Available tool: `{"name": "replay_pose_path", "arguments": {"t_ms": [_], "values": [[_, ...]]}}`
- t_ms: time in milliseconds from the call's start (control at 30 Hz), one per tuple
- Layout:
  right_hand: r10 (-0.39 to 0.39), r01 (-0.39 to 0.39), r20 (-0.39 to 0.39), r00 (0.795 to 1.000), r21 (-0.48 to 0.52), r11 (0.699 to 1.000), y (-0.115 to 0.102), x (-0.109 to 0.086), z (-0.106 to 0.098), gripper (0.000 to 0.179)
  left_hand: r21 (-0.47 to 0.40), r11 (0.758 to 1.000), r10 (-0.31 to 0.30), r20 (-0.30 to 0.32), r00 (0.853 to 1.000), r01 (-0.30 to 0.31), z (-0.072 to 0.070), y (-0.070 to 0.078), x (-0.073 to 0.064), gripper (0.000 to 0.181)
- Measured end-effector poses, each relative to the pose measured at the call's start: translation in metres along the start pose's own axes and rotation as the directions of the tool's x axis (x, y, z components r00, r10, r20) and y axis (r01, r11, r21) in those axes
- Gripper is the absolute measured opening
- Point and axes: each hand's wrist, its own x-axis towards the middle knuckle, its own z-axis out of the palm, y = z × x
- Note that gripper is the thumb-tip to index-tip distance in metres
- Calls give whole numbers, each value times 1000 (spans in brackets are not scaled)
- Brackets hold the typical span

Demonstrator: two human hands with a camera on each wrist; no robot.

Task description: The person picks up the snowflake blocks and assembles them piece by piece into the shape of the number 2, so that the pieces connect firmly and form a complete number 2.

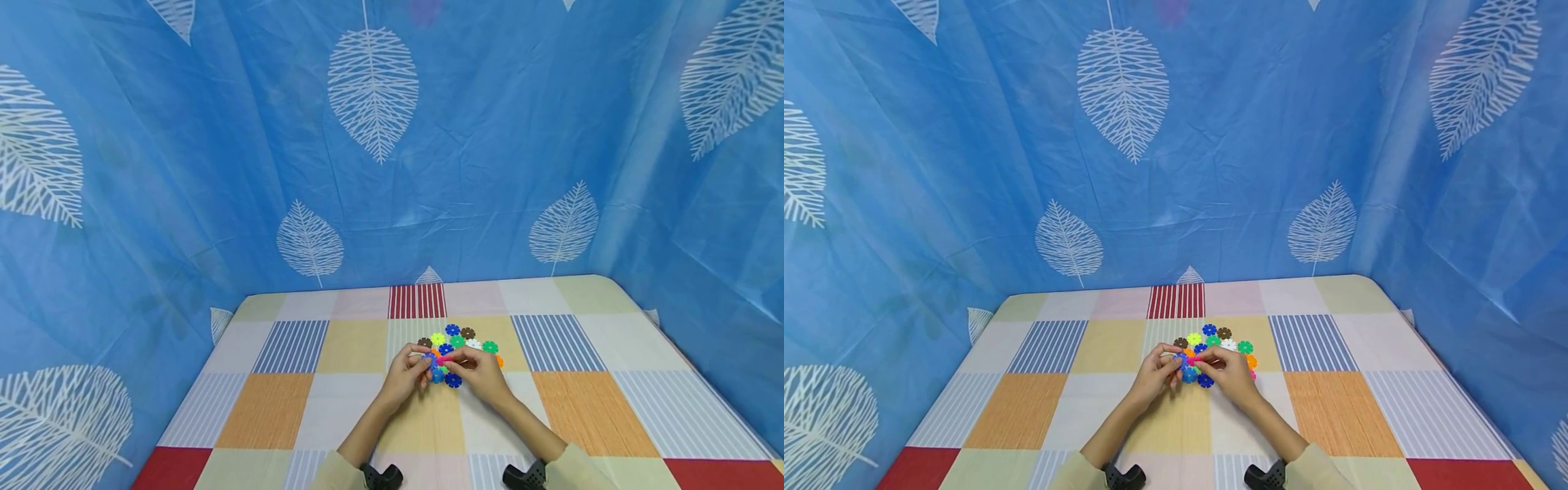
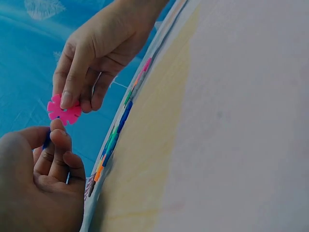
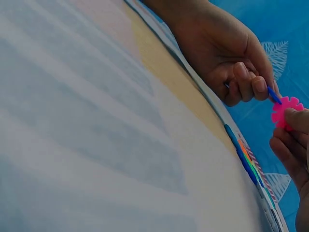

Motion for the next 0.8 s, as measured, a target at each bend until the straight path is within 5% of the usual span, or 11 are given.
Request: {"name": "replay_pose_path", "arguments": {"t_ms": [467, 800], "values": [[-184, 172, -55, 981, -168, 971, 2, -5, 7, 14, -45, 999, 23, -22, 1000, -24, 5, -9, -4, 20], [-254, 244, -39, 967, -164, 956, 9, -7, 10, 17, -39, 999, 9, 11, 1000, -8, 4, -8, -7, 20]]}}
